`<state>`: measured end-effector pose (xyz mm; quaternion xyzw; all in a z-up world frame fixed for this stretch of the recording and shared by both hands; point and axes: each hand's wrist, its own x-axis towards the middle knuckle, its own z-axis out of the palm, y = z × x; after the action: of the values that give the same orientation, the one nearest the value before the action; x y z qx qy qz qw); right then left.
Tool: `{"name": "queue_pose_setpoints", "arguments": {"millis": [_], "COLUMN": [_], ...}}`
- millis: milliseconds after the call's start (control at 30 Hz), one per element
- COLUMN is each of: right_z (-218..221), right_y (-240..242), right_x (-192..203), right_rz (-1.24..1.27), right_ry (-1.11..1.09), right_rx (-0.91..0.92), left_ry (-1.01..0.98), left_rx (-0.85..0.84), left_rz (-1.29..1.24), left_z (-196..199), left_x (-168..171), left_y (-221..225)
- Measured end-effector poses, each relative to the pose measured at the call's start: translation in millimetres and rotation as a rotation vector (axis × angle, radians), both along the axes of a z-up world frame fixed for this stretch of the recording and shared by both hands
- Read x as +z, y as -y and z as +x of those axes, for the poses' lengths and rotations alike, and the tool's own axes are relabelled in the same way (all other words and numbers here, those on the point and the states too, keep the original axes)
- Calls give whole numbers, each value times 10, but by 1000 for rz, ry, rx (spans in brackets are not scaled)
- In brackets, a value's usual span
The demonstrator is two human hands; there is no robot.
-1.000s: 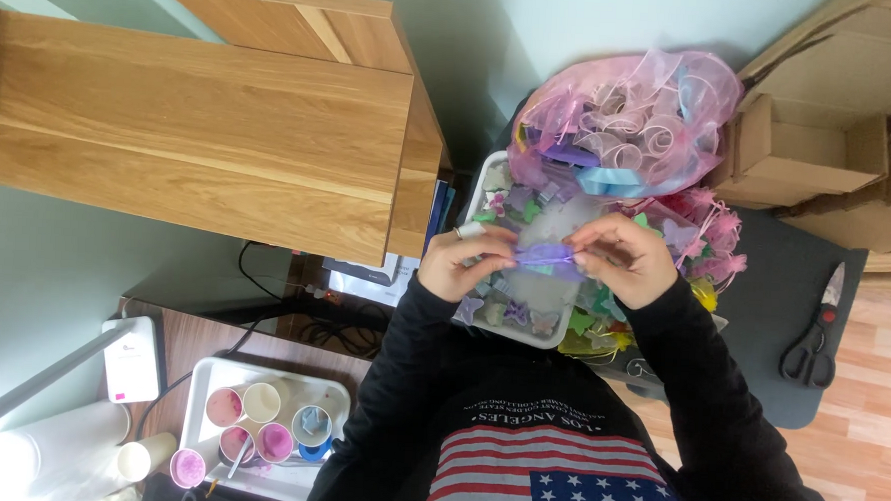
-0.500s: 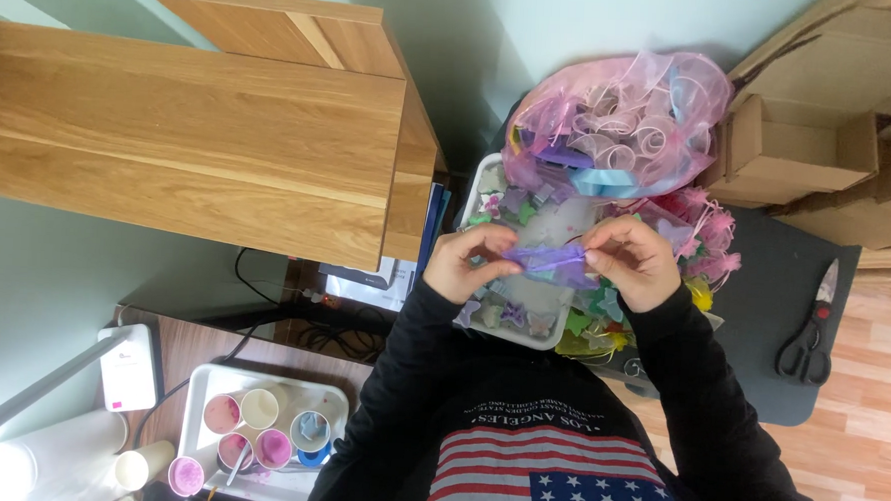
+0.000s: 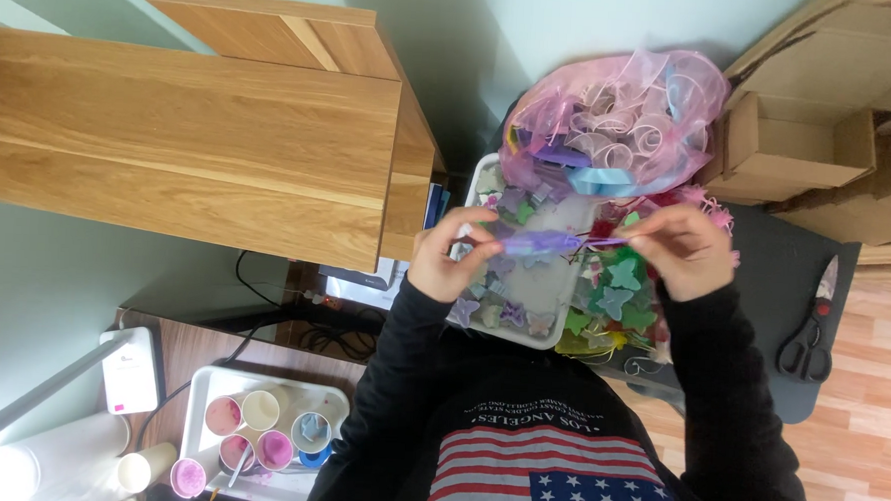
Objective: Packing small decorative butterflies and favors into mesh drawstring bags.
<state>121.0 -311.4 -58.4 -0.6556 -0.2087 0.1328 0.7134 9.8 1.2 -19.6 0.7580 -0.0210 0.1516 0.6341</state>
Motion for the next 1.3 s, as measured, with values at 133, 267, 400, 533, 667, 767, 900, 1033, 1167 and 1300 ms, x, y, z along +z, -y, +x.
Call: {"name": "queue_pose_setpoints", "arguments": {"millis": [133,267,400,533,667,767,900,1033,1167,1300], "right_z": [79,129,125,113,5,-124,-151,-119,7,188], "right_y": [250,426,477,369,-101,-409,-436,-267,181,704], "right_x": [-69,-159,-297,-500,-248,-242,-587,-368,-508,-800], "right_rz": [-42,-36,-66,-194,-330,-372,-524,-623,-459,-444], "right_ry": [9,-20,-3,-14,159,244,286,132,67,142], "right_rx": [-89,-147,-120,-25,220,256,163,96,-138,-345], "left_ry": [-25,19,89,-6,52,36,38,12,-109,-242], "left_rx": [82,136,46,-64,-152,-202,-143,-129,-68,-106], "left_rz": [8,-3,38,-30,-1,-60,-135,-287,-348,-155], "left_z": [27,74,205,284,334,334,342,417,534,605], "left_x": [-38,-63,20,11,109,139,62,-79,-253,-807], "left_y": [33,163,319,501,602,604,624,632,702,860]}}
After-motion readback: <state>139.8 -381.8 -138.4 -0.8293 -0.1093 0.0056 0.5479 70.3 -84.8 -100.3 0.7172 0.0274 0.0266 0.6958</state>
